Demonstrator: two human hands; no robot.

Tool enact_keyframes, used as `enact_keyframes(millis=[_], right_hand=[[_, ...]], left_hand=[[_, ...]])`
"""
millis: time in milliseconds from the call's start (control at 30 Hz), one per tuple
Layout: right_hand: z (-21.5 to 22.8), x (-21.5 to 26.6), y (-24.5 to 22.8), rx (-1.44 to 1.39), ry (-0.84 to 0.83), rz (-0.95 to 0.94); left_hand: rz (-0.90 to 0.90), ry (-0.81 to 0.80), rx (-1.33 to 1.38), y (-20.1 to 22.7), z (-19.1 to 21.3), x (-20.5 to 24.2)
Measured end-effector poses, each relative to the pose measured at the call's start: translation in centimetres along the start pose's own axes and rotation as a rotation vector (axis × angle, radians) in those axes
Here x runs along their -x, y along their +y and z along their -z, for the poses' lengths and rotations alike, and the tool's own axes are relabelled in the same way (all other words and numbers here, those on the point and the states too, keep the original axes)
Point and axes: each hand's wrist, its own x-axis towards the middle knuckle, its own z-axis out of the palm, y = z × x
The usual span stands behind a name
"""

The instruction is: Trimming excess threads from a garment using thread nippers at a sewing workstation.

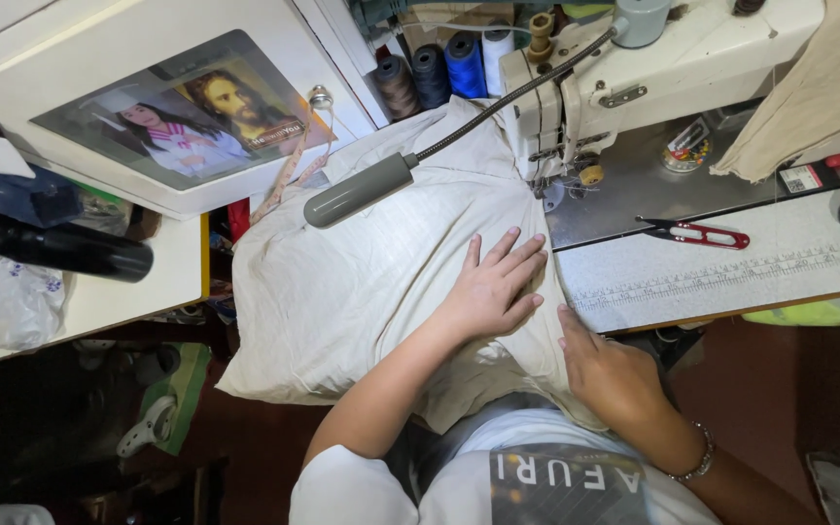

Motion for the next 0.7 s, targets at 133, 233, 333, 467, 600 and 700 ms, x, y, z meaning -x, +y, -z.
enact_keyframes(millis=[133,233,333,467,600,700], right_hand=[[-0.5,0.1,0.3,-0.005,-0.151,-0.017],[0.3,-0.7,0.6,-0.037,-0.256,-0.068],[3.3,-2.5,1.3,-0.26,-0.653,-0.231],[0.4,-4.0,5.0,-0.233,-0.187,-0.067],[0.0,-6.4,5.2,-0.139,0.016,0.079],[-0.5,-6.1,5.0,-0.153,-0.014,0.06]], left_hand=[[-0.019,0.026,-0.008,0.0,0.0,0.1],[-0.047,0.068,-0.073,-0.4,-0.7,0.0],[-0.037,0.113,-0.062,-1.0,-2.2,0.3],[-0.047,0.121,-0.05,-1.3,-2.5,0.4],[-0.045,0.094,-0.032,-1.0,-1.9,0.4],[-0.043,0.081,0.002,-1.2,-1.9,0.5]])
